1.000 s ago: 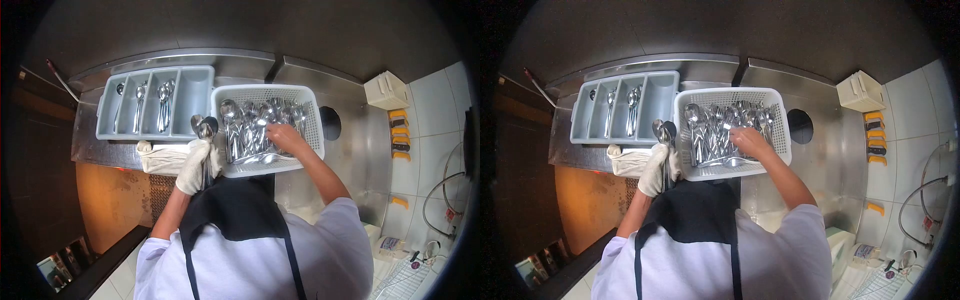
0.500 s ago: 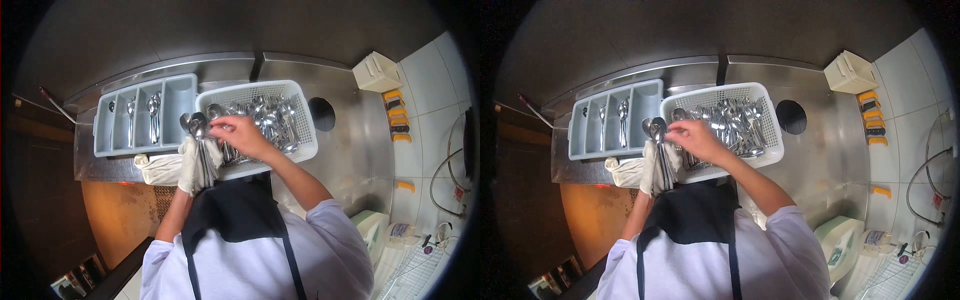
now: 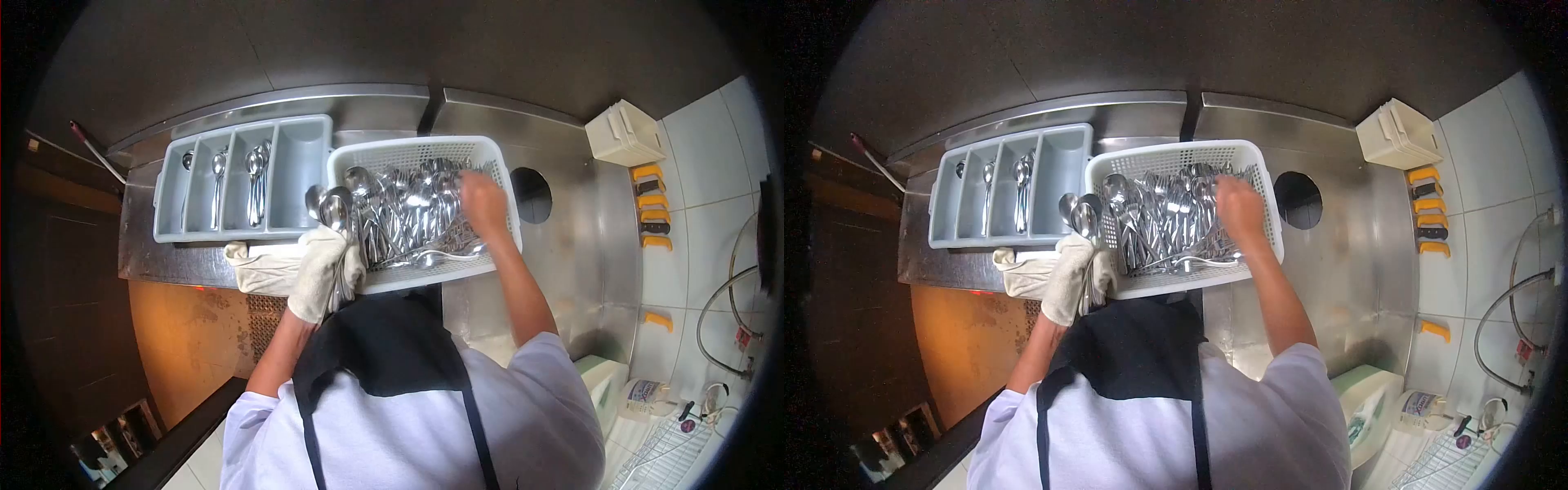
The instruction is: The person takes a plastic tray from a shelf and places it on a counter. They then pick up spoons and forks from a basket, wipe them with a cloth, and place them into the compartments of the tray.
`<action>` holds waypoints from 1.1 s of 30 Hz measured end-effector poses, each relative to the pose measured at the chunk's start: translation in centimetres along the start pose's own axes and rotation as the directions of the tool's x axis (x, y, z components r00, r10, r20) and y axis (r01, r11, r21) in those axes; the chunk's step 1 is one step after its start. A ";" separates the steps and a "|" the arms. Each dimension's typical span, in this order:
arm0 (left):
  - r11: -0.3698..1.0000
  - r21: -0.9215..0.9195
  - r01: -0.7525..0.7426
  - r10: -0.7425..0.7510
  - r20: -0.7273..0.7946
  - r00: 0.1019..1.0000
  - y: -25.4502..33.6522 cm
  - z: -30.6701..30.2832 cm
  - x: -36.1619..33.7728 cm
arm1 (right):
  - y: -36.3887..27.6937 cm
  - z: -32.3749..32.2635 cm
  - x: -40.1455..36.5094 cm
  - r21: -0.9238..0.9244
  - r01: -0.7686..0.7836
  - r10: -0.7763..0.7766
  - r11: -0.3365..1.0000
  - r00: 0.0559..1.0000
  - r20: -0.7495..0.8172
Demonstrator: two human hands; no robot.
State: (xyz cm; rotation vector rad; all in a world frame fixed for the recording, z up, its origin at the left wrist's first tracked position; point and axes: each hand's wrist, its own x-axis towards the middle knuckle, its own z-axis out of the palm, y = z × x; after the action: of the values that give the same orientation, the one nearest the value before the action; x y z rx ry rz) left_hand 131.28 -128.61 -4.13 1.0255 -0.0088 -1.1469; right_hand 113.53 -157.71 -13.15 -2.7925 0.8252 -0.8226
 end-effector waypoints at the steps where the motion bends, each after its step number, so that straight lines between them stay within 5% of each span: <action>1: 0.997 -0.072 0.015 -0.020 -0.076 0.997 0.3 0.6 -0.1 | -0.2 -0.9 0.9 0.032 -0.045 0.047 0.998 0.997 -0.062; 4: 0.989 0.055 -0.137 0.128 0.131 0.983 -0.5 -1.4 1.0 | -0.7 -2.9 3.1 0.159 -0.149 0.179 0.976 0.964 -0.198; 6: 0.967 0.153 -0.204 0.167 0.224 0.960 -0.6 -2.0 1.8 | -1.3 -2.3 3.9 0.215 -0.092 0.133 0.972 0.973 -0.186; 9: 0.952 0.142 -0.270 0.258 0.101 0.961 -1.6 -1.3 1.3 | -2.0 -0.5 4.8 0.208 -0.070 0.090 0.976 0.992 -0.084; 12: 0.998 0.051 -0.035 0.031 0.091 0.995 -4.3 -5.8 3.0 | -2.9 0.3 6.0 0.200 -0.049 0.076 0.979 0.989 -0.126; 13: 0.892 0.353 -0.281 0.242 0.151 0.958 -3.7 -5.2 2.5 | -3.3 -0.3 6.7 0.246 -0.083 0.117 0.966 0.985 -0.127; 14: 0.642 0.597 -0.481 0.404 0.271 0.874 -3.1 -4.4 2.0 | -3.7 -1.0 7.5 0.290 -0.119 0.161 0.950 0.979 -0.125; 17: 0.198 0.679 -0.706 0.585 0.496 0.641 -4.1 -6.0 3.6 | -2.1 0.7 7.0 0.244 -0.199 0.190 0.949 0.980 0.061; 20: 0.379 0.648 -0.660 0.558 0.410 0.722 -4.6 -7.2 4.3 | -0.5 2.7 5.1 -0.046 -0.152 0.156 0.987 0.879 0.450; 21: 0.429 0.674 -0.601 0.493 0.383 0.781 -4.5 -7.5 4.1 | -0.5 3.0 4.6 -0.030 -0.127 0.127 0.991 0.881 0.455; 23: 0.748 0.526 -0.404 0.353 0.200 0.914 -3.9 -6.9 3.2 | -0.5 4.0 3.5 0.009 -0.083 0.069 0.997 0.880 0.470; 24: 0.930 0.276 -0.243 0.230 0.078 0.970 -2.7 -5.1 2.0 | -1.4 3.3 3.8 0.008 -0.093 0.076 0.996 0.859 0.506; 27: 0.651 0.563 -0.509 0.466 0.233 0.854 -3.2 -5.4 2.7 | -0.9 3.4 5.0 0.036 -0.088 0.044 0.995 0.761 0.647; 28: 0.876 0.343 -0.339 0.312 0.134 0.941 -3.3 -5.3 2.6 | -0.8 3.0 5.2 0.061 -0.128 0.056 0.990 0.748 0.662; 29: 0.961 0.166 -0.221 0.199 0.137 0.970 -3.7 -5.9 2.9 | -0.6 2.6 5.5 0.086 -0.167 0.065 0.982 0.733 0.677; 30: 0.996 -0.013 -0.083 0.084 0.139 0.987 -4.0 -6.4 3.2 | -0.7 2.1 5.8 0.111 -0.204 0.072 0.973 0.717 0.694; 33: 0.972 -0.233 0.036 0.018 0.222 0.975 -5.5 -9.1 4.7 | -0.2 0.9 5.6 0.254 -0.103 -0.012 0.962 0.911 0.413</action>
State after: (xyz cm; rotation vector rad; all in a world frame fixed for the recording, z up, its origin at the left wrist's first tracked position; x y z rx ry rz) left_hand 133.79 -126.23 -15.24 0.6835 -0.0449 -1.2343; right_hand 118.05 -160.62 -11.27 -2.5501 0.6441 -0.2860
